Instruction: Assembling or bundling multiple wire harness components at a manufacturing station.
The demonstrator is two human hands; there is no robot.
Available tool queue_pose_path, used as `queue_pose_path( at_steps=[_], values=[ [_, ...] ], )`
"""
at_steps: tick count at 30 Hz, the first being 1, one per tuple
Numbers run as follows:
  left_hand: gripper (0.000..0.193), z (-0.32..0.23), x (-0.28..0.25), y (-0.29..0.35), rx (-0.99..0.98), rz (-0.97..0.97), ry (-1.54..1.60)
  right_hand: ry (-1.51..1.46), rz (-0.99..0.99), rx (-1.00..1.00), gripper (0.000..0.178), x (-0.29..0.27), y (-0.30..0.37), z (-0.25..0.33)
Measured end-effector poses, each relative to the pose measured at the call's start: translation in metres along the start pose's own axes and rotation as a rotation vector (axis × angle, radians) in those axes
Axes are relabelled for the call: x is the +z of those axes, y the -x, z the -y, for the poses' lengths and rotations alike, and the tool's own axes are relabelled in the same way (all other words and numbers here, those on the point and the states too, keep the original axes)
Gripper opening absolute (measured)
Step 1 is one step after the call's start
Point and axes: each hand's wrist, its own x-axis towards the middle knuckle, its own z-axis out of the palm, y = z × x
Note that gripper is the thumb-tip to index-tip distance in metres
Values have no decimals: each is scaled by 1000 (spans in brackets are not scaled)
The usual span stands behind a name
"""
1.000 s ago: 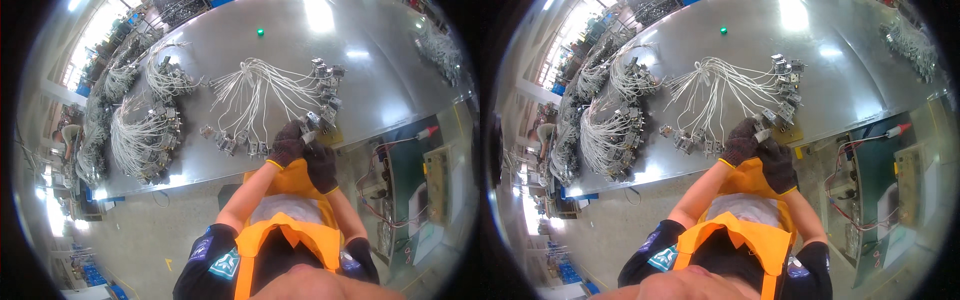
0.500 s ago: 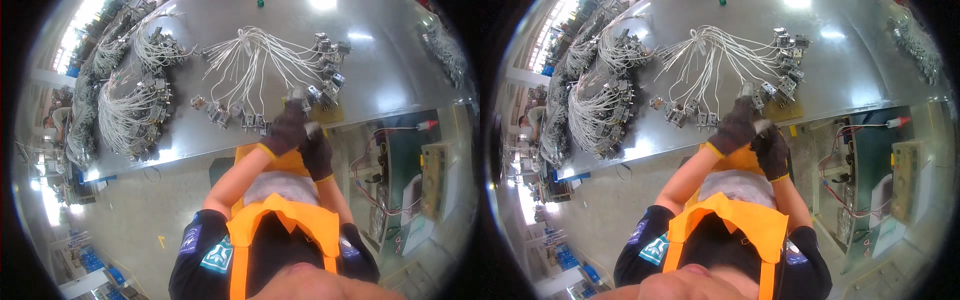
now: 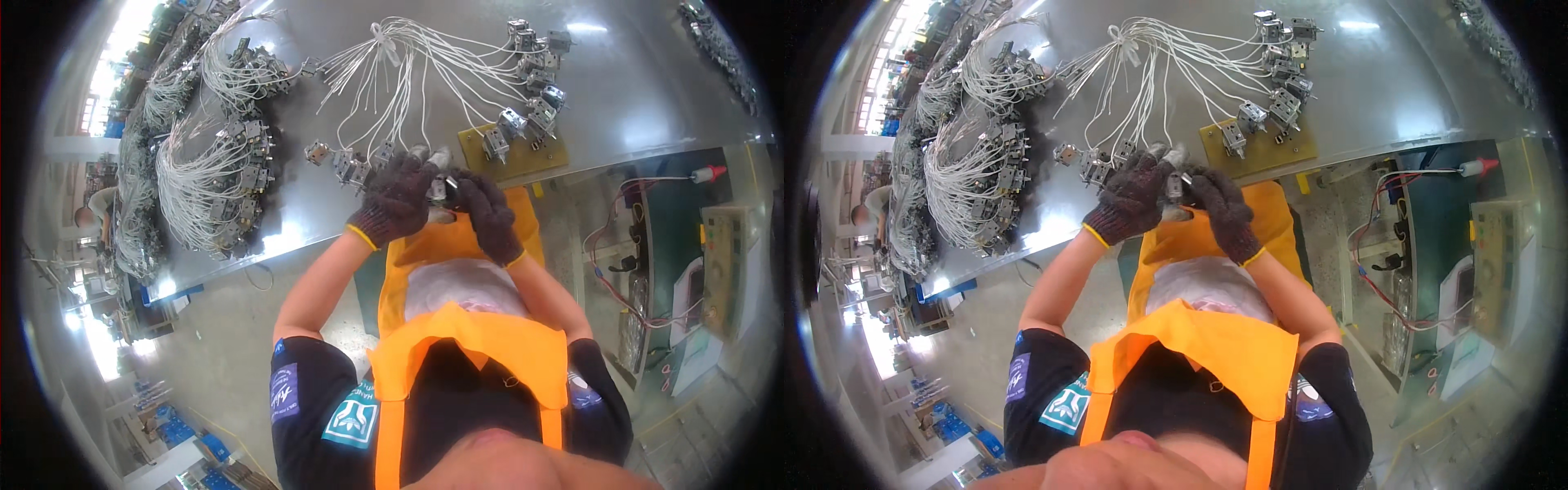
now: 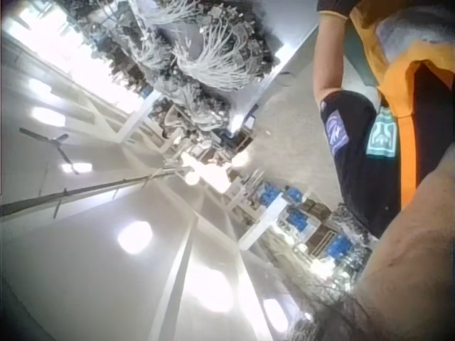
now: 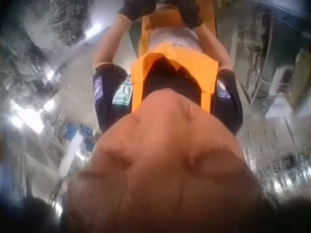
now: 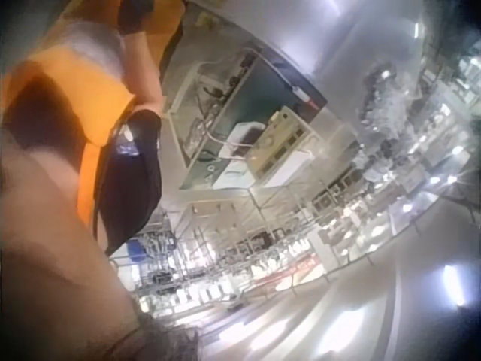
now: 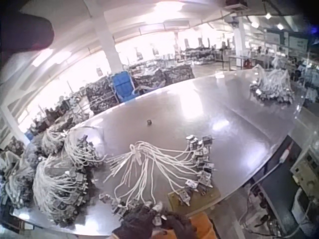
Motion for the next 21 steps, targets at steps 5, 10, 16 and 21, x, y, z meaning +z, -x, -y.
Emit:
queue_pose_path(
  at_steps=[5, 10, 16, 21],
  values=[
    [61, 14, 2, 1, 33, 10, -50, -203, 168, 281, 26, 14, -10, 26],
    [56, 30, -6, -2, -38, 131, 223, -129, 48, 176, 25, -10, -18, 28],
    [51, -1, 26, -20, -301, -137, 1539, 208, -56, -105, 25, -44, -50, 60],
    [60, -34, 36, -46, -193, -82, 379, 452, -149, -456, 25, -70, -74, 48]
  ],
)
